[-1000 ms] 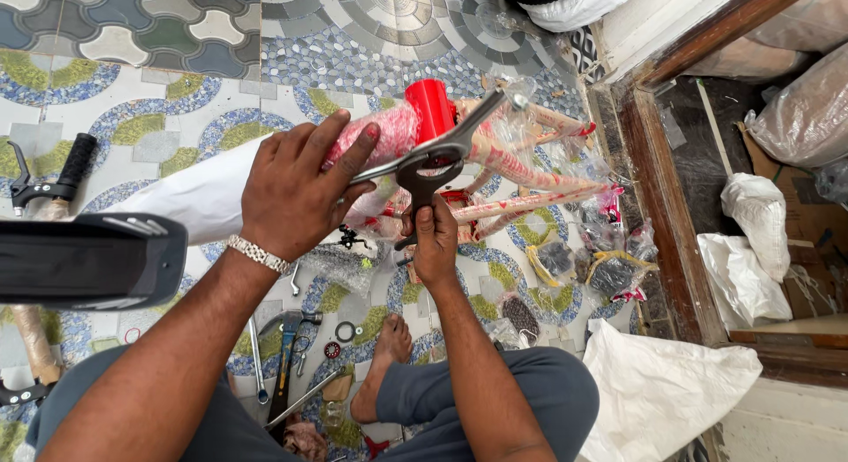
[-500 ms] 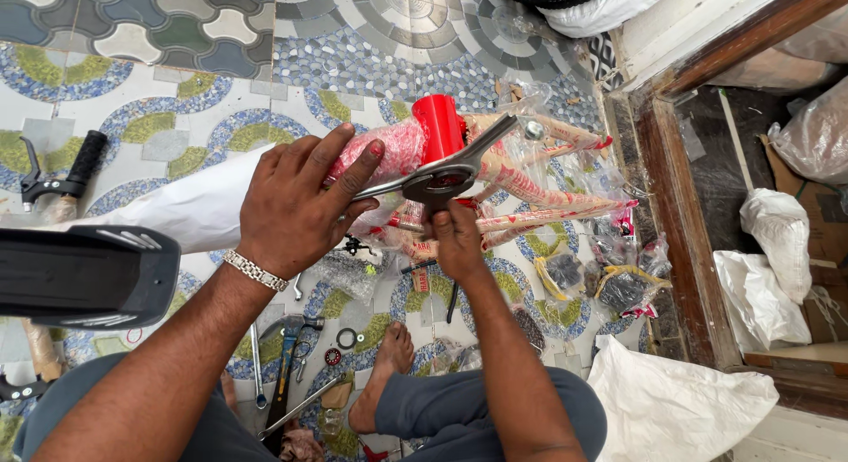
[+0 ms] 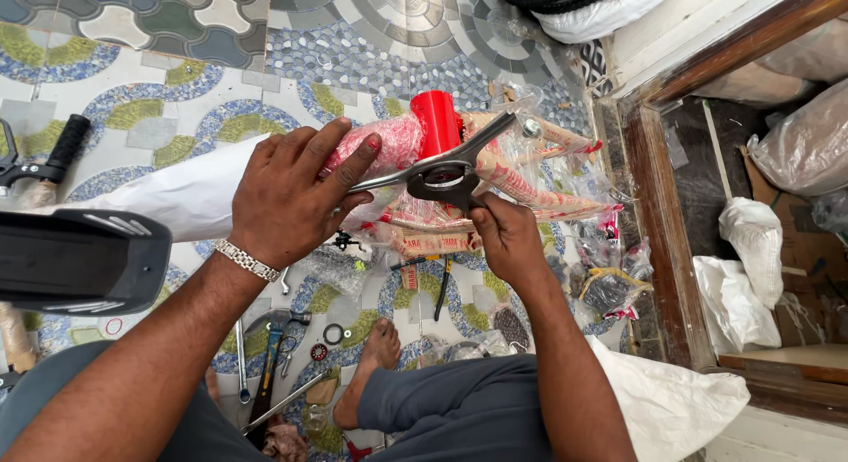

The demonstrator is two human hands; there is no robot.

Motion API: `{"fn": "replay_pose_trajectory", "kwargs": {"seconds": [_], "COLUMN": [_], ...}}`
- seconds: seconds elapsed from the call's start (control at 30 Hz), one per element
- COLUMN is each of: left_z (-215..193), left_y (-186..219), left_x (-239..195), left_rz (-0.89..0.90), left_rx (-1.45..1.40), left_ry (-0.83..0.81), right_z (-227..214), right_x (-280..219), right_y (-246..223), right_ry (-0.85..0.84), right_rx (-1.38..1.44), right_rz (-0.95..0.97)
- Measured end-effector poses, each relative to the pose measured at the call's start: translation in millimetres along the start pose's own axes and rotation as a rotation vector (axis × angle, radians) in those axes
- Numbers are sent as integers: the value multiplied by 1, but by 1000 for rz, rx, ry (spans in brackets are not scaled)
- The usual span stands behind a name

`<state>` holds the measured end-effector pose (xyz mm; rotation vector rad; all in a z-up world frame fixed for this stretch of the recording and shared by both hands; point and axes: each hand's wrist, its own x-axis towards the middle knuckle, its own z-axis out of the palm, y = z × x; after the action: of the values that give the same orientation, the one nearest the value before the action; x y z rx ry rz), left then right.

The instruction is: The person sits on the floor and assembles a bicycle frame, using a wrench and pliers to tighten bolts and secure components. The person handles the frame, a wrench, pliers, and small parts while working on the floor.

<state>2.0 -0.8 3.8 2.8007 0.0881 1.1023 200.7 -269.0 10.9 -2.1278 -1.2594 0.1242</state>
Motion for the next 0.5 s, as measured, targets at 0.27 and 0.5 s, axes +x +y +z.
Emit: {"fn": "replay_pose_trajectory", "kwargs": {"seconds": [0.27,0.5], "left_z": [-2,2], "left_y": [-1,-3], "left_x": [-1,-1], "left_rz": [-6,18], "left_rx": [3,27], "left_ry": [-16,17], "right_z": [-27,-72], "right_x": [2,9], "right_y": [-31,-78], "right_ry": [-38,-9], "right_rx": [13,-458], "right_rz": [144,205]}}
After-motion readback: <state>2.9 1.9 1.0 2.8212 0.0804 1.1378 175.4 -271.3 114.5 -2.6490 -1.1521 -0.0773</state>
